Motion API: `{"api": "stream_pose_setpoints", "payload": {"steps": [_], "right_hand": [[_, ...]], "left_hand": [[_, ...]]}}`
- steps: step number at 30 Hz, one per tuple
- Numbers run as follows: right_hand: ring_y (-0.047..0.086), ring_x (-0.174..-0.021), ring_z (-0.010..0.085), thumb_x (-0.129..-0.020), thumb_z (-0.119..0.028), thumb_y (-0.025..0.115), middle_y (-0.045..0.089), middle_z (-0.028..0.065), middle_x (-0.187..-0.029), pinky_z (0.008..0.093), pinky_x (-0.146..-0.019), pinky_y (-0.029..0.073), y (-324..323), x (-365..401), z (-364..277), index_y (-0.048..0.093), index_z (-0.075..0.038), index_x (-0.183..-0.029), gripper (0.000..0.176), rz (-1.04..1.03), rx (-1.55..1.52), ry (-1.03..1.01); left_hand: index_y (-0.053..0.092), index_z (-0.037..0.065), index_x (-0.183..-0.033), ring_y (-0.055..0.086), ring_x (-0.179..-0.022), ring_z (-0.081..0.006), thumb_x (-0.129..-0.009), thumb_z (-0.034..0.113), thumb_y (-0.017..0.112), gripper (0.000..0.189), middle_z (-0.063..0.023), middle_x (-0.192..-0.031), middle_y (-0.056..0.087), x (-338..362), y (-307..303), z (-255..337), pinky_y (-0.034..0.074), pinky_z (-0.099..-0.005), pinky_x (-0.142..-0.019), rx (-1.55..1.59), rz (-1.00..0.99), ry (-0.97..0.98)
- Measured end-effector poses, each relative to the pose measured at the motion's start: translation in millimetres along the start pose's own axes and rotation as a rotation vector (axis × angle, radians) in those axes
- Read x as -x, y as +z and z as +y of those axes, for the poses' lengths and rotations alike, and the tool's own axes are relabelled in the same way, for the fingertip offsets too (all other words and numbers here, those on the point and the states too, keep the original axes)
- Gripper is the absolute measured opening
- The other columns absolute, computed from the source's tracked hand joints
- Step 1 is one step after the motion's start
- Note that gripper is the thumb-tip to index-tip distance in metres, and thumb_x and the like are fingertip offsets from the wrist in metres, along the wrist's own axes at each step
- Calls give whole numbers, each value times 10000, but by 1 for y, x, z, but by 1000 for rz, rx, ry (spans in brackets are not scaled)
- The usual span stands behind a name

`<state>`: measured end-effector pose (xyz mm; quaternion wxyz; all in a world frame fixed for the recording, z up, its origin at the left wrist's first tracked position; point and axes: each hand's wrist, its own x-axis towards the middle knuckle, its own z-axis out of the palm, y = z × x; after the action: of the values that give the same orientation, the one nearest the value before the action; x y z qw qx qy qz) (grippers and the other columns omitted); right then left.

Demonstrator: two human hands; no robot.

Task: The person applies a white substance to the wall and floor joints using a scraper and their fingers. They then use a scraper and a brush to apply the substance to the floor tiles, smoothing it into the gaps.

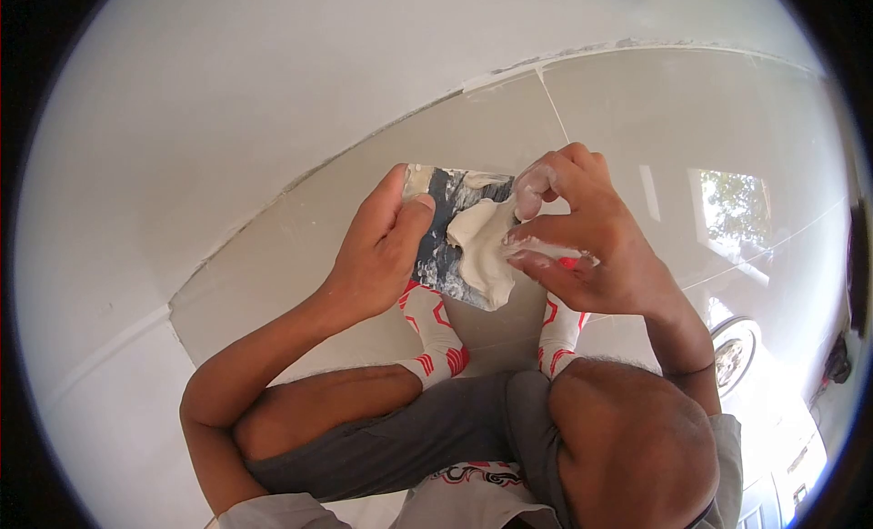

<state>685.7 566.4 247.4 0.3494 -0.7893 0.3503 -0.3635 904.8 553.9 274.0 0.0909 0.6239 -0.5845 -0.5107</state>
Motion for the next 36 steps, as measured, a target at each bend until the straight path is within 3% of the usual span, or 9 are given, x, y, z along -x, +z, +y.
{"api": "stream_pose_setpoints", "payload": {"steps": [4,7,11,16,19,24,25,28,36], "right_hand": [[451,-813,211,-665,-25,644,478,56,-836,318,-724,343,-4,9,2,630,-60,-763,105,87,-194,172],[467,-819,186,-737,-19,581,502,61,-856,295,-755,359,-7,25,14,633,-30,-844,120,191,-555,378],[456,-845,162,-794,-13,476,498,88,-942,278,-719,377,-21,56,27,600,49,-961,217,230,-897,490],[447,-757,131,-788,-44,481,503,60,-854,262,-692,380,-17,153,42,485,8,-1167,382,558,-1279,602],[447,-727,109,-765,-15,479,493,45,-821,243,-652,393,-20,243,43,379,-45,-1265,511,1039,-1058,800],[471,-643,110,-728,-46,523,520,44,-712,243,-603,417,-41,380,67,239,1,-1316,654,1391,163,1431],[545,-868,262,-711,-148,563,570,161,-899,361,-750,427,-46,389,67,218,-12,-1326,718,1282,289,1611],[402,-1079,348,-715,-251,550,449,215,-1134,486,-855,324,-63,425,97,205,-13,-1328,743,1049,678,1930],[286,-1134,386,-752,-364,478,340,248,-1206,536,-895,223,-95,430,144,325,2,-1258,643,924,735,2181]], "left_hand": [[419,0,-873,338,-598,-29,-879,127,396,129,27,-649,397,-2,4,-2,320,-217,-519,184,9,20],[441,-17,-963,382,-648,-42,-882,148,421,186,13,-708,445,-1,5,-3,352,-210,-580,249,-5,67],[386,-37,-1209,434,-1021,-128,-882,181,464,400,-119,-1128,455,2,3,-17,344,-249,-884,68,151,19],[397,-19,-1198,458,-1047,-217,-862,199,435,402,-130,-1132,466,-13,-7,-29,378,-319,-872,321,-13,-81],[326,-3,-1258,472,-1047,-224,-826,248,474,521,-121,-1143,454,-20,0,-35,403,-355,-869,413,148,-110],[316,7,-1269,463,-1070,-239,-817,250,478,538,-119,-1177,438,-43,0,-36,388,-366,-893,398,-75,-86],[314,8,-1271,461,-1075,-240,-817,249,480,540,-118,-1179,437,-48,-5,-39,382,-367,-900,415,-101,-98],[313,10,-1272,454,-1083,-237,-818,243,478,536,-116,-1177,439,-53,-1,-32,379,-368,-904,412,-156,-43],[310,6,-1272,449,-1091,-234,-825,241,468,529,-116,-1179,437,-52,0,-28,378,-366,-907,432,-73,-61]]}}
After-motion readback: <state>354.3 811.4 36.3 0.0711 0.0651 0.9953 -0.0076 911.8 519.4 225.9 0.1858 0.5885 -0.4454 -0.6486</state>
